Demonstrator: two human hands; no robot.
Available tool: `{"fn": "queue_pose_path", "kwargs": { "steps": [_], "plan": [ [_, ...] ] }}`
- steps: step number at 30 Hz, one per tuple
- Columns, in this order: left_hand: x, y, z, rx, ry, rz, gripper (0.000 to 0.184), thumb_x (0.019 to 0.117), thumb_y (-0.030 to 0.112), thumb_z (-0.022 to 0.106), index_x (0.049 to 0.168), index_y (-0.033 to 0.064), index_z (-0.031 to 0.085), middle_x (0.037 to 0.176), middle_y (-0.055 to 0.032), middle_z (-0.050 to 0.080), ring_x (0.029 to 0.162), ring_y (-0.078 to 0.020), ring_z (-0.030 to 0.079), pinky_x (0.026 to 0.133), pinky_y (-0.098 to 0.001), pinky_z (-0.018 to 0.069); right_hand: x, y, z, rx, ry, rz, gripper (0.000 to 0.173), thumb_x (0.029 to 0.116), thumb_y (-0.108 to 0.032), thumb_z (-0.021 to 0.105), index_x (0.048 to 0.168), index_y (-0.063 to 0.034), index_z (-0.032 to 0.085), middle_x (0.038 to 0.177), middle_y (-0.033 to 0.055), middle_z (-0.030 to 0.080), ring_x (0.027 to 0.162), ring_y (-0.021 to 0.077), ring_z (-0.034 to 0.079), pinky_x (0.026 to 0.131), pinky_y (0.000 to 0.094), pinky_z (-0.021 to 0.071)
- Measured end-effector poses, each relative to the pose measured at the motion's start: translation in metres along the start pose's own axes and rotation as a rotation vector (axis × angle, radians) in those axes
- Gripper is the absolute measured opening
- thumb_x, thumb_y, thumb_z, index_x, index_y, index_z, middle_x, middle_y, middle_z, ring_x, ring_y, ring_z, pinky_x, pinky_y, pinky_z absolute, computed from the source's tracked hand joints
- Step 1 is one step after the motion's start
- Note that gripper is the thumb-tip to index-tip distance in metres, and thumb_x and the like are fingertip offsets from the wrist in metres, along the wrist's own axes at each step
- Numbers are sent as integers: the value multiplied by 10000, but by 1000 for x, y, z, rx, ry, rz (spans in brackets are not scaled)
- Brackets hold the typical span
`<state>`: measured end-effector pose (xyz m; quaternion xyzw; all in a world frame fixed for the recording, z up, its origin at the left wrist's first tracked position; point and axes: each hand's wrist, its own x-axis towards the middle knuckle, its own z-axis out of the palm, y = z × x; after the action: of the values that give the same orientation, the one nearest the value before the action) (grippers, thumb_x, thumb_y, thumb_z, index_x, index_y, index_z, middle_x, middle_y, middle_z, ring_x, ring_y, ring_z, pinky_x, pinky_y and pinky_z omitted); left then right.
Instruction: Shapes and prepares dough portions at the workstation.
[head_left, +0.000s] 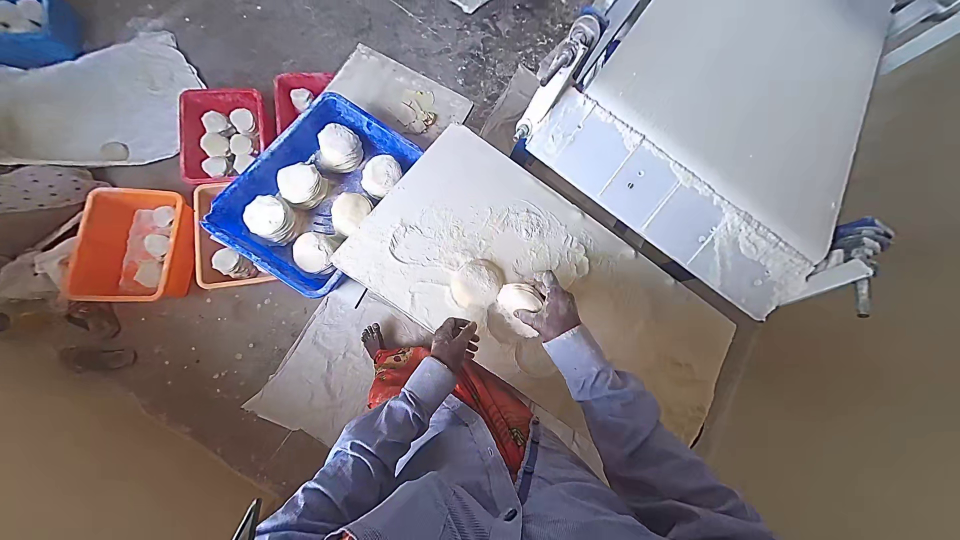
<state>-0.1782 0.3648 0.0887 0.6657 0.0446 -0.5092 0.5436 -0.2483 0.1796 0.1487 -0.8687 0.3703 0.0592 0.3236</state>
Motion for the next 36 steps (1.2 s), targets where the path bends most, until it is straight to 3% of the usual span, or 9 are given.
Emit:
{"fn": "queue_pose_path", "kwargs": {
  "steps": [5, 8, 11, 14, 17, 20, 23, 31, 36],
  "plan": [
    [24, 26, 33, -616, -187, -27, 730, 1096, 543, 138, 1432, -18, 463, 1291, -223, 606, 1151, -289, 610, 982, -459, 505, -26, -27, -29, 477, 67, -62, 790, 664, 10, 882, 1371, -23, 531, 1070, 181, 723, 946, 268, 723, 848, 444, 606],
    [13, 46, 47, -878, -267, -107, 877, 985, 763, 157, 1373, 77, 541, 1172, -174, 674, 1054, -288, 667, 879, -502, 563, -26, -23, -35, 658, 60, -30, 754, 698, 42, 848, 1380, -21, 533, 1131, 176, 696, 860, 214, 717, 764, 371, 618],
    [4, 56, 46, -895, -326, -113, 917, 967, 788, 132, 1400, 82, 525, 1180, -170, 675, 1061, -282, 669, 889, -487, 562, -25, -15, -33, 587, 67, 16, 719, 752, 32, 845, 1398, -14, 533, 1255, 215, 646, 900, 256, 699, 789, 416, 599],
    [4, 61, 35, -864, -327, -117, 796, 1011, 717, 235, 1405, 89, 523, 1182, -152, 677, 1054, -262, 673, 889, -469, 565, -28, -16, -30, 497, 69, -26, 682, 796, -76, 852, 1399, -19, 537, 1252, 201, 664, 901, 241, 707, 793, 421, 597],
    [6, 67, 25, -830, -306, -101, 392, 1059, 396, 487, 1262, 77, 591, 1059, -134, 692, 941, -247, 693, 817, -445, 592, -34, -16, -30, 448, 137, -37, 588, 925, -282, 732, 1416, -26, 536, 1363, 198, 618, 1024, 263, 707, 833, 444, 601],
    [6, 80, 16, -764, -310, -89, 284, 1006, 223, 617, 1239, 62, 622, 1032, -139, 707, 897, -240, 709, 796, -426, 605, -41, -22, -26, 734, 119, 241, 395, 1108, -237, 441, 1413, 0, 521, 1322, 168, 629, 1053, 226, 687, 846, 381, 587],
    [6, 95, 9, -780, -337, -24, 315, 1025, 205, 589, 1304, 59, 578, 1101, -163, 692, 970, -262, 696, 866, -457, 585, -49, -42, -11, 1142, 39, 444, 529, 1138, -374, 284, 1472, 4, 442, 1347, 202, 602, 1122, 265, 674, 904, 418, 584],
    [-35, 137, 9, -594, -174, 321, 314, 1039, 84, 543, 1331, -26, 518, 1056, -157, 682, 916, -218, 692, 851, -401, 592, -17, -95, 3, 1571, 128, 283, 301, 1032, -15, 534, 1332, 5, 528, 1090, 164, 674, 928, 247, 696, 791, 430, 614],
    [-53, 169, -6, -340, -94, 456, 357, 1019, 112, 602, 1310, -87, 549, 1098, -174, 682, 953, -182, 678, 886, -368, 573, -26, -125, -35, 1184, 274, 60, 372, 883, 52, 700, 1241, 70, 601, 1054, 140, 714, 904, 159, 713, 787, 330, 624]
  ]
}}
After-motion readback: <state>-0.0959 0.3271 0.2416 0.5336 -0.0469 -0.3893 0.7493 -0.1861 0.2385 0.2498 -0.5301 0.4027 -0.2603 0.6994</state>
